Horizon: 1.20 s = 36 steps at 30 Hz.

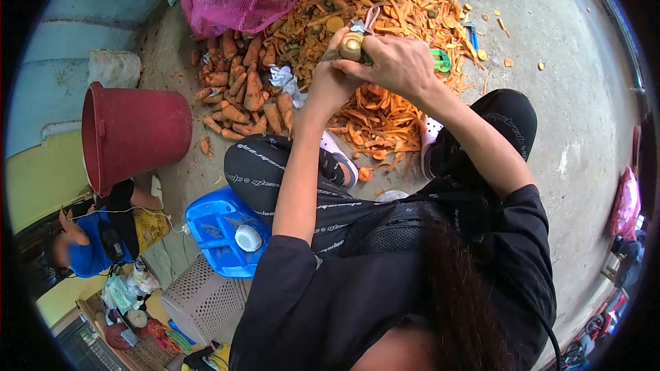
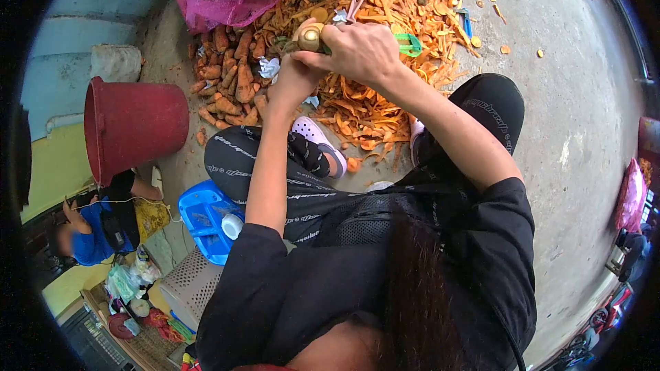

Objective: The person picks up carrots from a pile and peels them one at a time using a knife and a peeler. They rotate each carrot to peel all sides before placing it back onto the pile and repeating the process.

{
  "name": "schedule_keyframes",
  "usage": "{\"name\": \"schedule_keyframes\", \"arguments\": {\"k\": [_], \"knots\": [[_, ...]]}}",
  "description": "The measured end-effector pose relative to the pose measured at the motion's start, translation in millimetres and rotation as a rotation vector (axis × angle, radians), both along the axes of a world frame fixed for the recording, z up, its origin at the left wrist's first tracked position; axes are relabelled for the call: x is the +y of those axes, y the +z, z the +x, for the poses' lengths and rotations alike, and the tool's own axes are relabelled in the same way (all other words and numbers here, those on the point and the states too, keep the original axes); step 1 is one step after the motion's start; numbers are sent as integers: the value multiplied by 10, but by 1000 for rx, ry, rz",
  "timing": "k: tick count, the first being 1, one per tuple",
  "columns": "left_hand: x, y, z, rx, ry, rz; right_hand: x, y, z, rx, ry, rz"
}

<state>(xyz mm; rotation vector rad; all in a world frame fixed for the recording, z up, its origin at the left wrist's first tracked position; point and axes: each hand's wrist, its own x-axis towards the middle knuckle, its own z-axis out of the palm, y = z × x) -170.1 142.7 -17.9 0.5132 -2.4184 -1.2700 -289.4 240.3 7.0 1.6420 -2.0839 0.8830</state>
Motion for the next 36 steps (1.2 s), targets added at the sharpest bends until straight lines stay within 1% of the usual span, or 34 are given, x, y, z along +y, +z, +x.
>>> {"name": "schedule_keyframes", "arguments": {"k": [1,4,5,8,9,10,12,13,15,16,17,18,19,20,21,24,25,28,29,32,33,34,36], "knots": [[3,-12,-3,-17,9,8,34,17,21,-103,-35,207],[48,-113,24,10,112,62,54,124,-69,-419,-2,335],[36,-145,-22,101,125,128,62,144,-145,-564,50,336],[-7,-162,-30,173,172,-44,77,247,-360,-1534,106,379],[-7,-133,-48,220,150,-36,45,220,-371,-1796,123,289],[27,-104,-41,230,174,53,40,249,-415,-2078,149,196],[113,70,-33,255,231,227,96,471,-382,-2229,200,99],[81,32,-25,240,227,227,88,423,-421,-2162,180,133],[64,52,-55,299,206,508,49,324,-540,-2019,144,195],[64,57,-68,326,194,651,44,264,-539,-1962,81,164],[65,54,-77,335,228,762,35,257,-509,-1904,17,136],[65,59,-72,364,201,851,31,244,-482,-1843,-45,109],[56,74,-62,394,175,939,37,203,-469,-1762,-52,131],[44,104,-52,426,148,1023,41,181,-451,-1679,-56,151],[-9,26,-62,423,182,1007,37,171,-437,-1597,-60,168],[-64,13,-31,486,162,1222,105,275,-357,-1502,108,214],[-70,38,-12,470,181,1229,120,289,-356,-1437,171,257],[-130,101,13,542,258,1403,98,324,-260,-1843,193,-12],[-172,89,-4,627,290,1484,89,261,-267,-1689,205,65],[-218,99,28,672,326,1554,157,199,-176,-971,5,266],[-255,53,27,772,345,1664,186,248,-122,-797,54,300],[-281,19,26,788,386,1666,192,318,-75,-621,99,329],[-296,-47,46,814,474,1674,166,212,41,-484,140,285]]}}
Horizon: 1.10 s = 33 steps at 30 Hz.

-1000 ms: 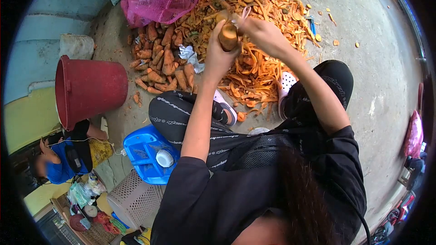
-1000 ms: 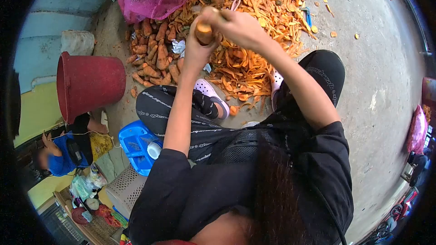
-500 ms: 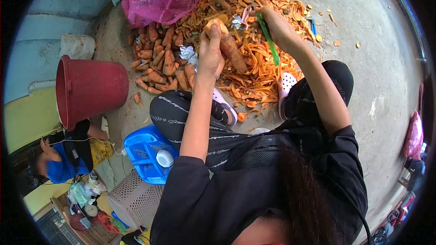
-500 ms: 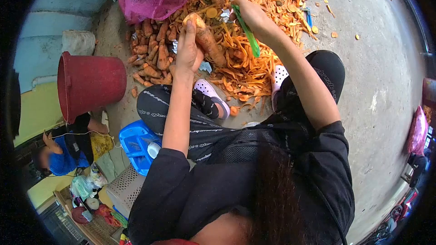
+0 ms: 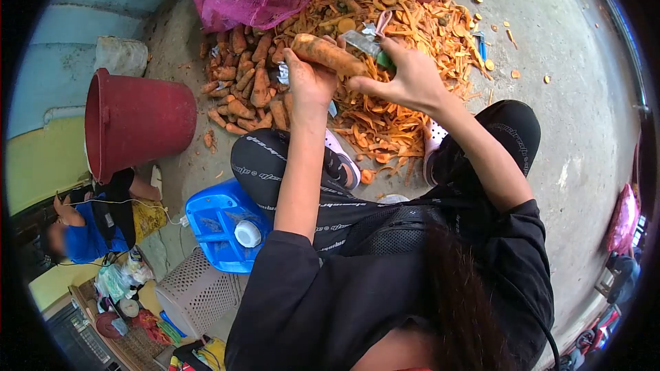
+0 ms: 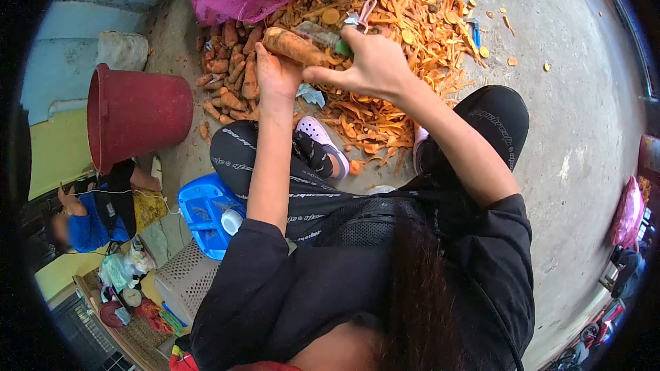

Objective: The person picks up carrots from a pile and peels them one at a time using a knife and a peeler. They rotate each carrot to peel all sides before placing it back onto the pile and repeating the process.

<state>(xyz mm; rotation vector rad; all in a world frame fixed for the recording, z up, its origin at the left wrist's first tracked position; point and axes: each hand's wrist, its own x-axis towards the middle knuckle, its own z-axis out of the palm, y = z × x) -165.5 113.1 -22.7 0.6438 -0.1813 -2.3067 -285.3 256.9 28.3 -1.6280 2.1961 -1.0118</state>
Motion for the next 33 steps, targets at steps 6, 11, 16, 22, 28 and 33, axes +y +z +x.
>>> {"name": "schedule_keyframes", "arguments": {"k": [6,11,16,22,28,33], "knots": [[-49,-132,83,206,-105,-40,-60,-83,103,119,-33,-124],[-40,-157,47,114,-48,1,-99,-154,86,119,-86,-181],[-13,-156,36,126,-54,2,-98,-224,50,185,-60,-122],[-44,-157,44,234,-48,140,-94,-144,97,315,-6,-25],[-73,-151,75,81,-33,162,-106,-168,79,365,27,-20],[-107,-177,86,83,2,248,-43,29,-114,-182,-49,-6]]}}
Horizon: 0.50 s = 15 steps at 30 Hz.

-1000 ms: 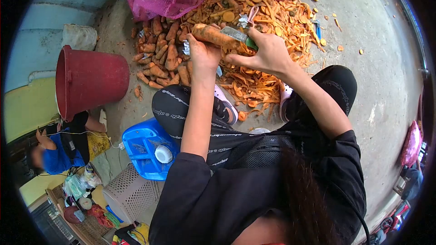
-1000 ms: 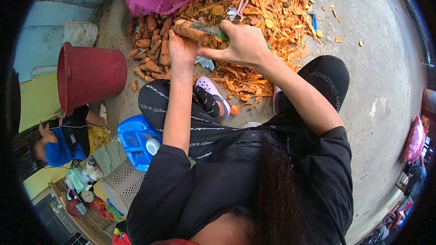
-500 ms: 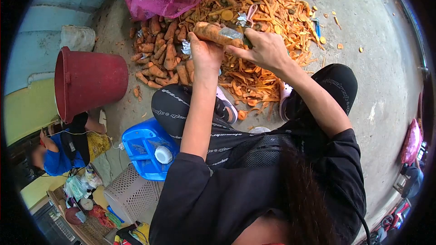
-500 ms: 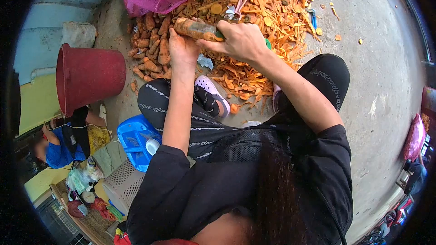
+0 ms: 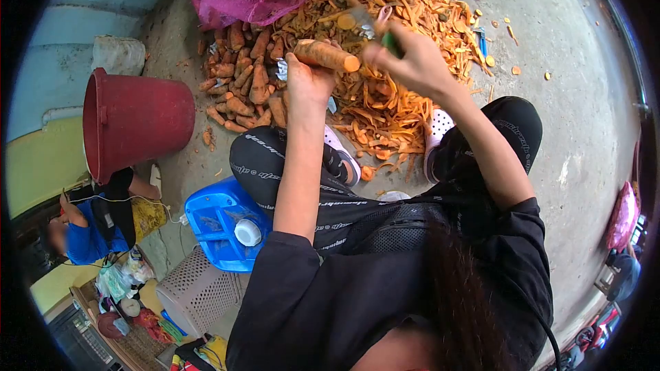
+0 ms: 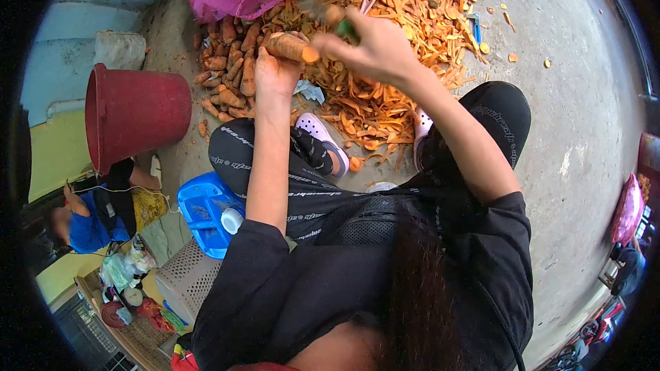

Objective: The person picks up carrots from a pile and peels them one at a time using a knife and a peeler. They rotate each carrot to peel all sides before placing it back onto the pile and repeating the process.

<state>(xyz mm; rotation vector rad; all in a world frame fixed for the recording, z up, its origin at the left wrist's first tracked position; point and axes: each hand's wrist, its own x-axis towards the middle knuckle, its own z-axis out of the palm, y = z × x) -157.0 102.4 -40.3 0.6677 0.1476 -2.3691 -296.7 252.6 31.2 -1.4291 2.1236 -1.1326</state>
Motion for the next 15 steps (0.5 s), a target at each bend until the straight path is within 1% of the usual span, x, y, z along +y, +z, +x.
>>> {"name": "schedule_keyframes", "arguments": {"k": [1,3,6,7,8,9,11,12,15], "knots": [[-6,-2,19,47,-20,-42,-31,-91,-62,-151,-93,-17],[54,72,28,143,-72,-124,-47,-73,-172,-770,-118,34],[167,245,-49,-26,-97,-243,-24,-15,-169,-1116,-117,17],[199,320,-79,-72,-104,-285,-24,-47,-178,-963,-114,29],[258,422,-110,-181,-146,-382,-20,-32,-189,-852,-108,70],[279,407,-86,-153,-206,-472,-17,-27,-191,-744,-103,111],[291,394,-81,-86,-326,-659,-40,-139,-245,-686,-153,131],[301,422,-81,-136,-391,-615,-46,-185,-274,-658,-181,142],[364,458,-110,-26,-464,-456,-57,-132,-340,10,-291,323]]}}
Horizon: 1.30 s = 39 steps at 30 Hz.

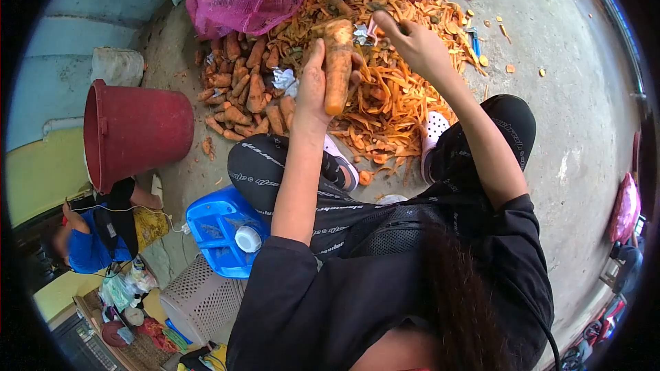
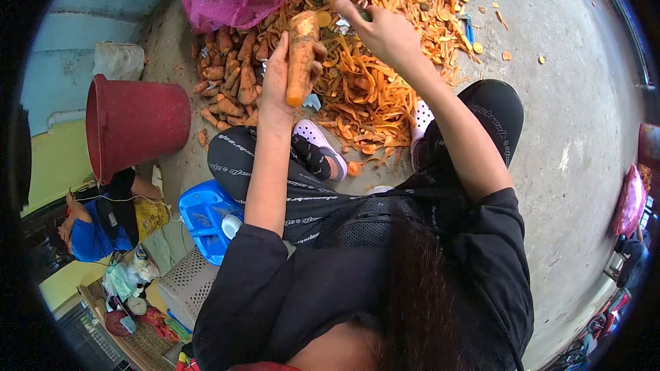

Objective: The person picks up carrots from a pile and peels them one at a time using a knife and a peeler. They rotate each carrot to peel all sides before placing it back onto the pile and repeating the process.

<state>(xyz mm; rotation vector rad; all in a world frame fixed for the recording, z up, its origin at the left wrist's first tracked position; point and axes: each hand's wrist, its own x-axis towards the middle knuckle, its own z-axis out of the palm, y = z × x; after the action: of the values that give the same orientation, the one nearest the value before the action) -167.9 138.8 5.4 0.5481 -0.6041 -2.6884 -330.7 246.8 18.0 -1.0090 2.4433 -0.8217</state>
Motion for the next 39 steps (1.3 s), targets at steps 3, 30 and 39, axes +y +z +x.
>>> {"name": "schedule_keyframes", "arguments": {"k": [3,30,39], "knots": [[6,134,47,-94,-130,-143,44,-38,-107,16,32,5],[-222,452,372,-14,-375,4,206,277,-64,-270,620,-407],[-169,467,279,166,-206,-57,110,177,227,-352,147,-537]]}}
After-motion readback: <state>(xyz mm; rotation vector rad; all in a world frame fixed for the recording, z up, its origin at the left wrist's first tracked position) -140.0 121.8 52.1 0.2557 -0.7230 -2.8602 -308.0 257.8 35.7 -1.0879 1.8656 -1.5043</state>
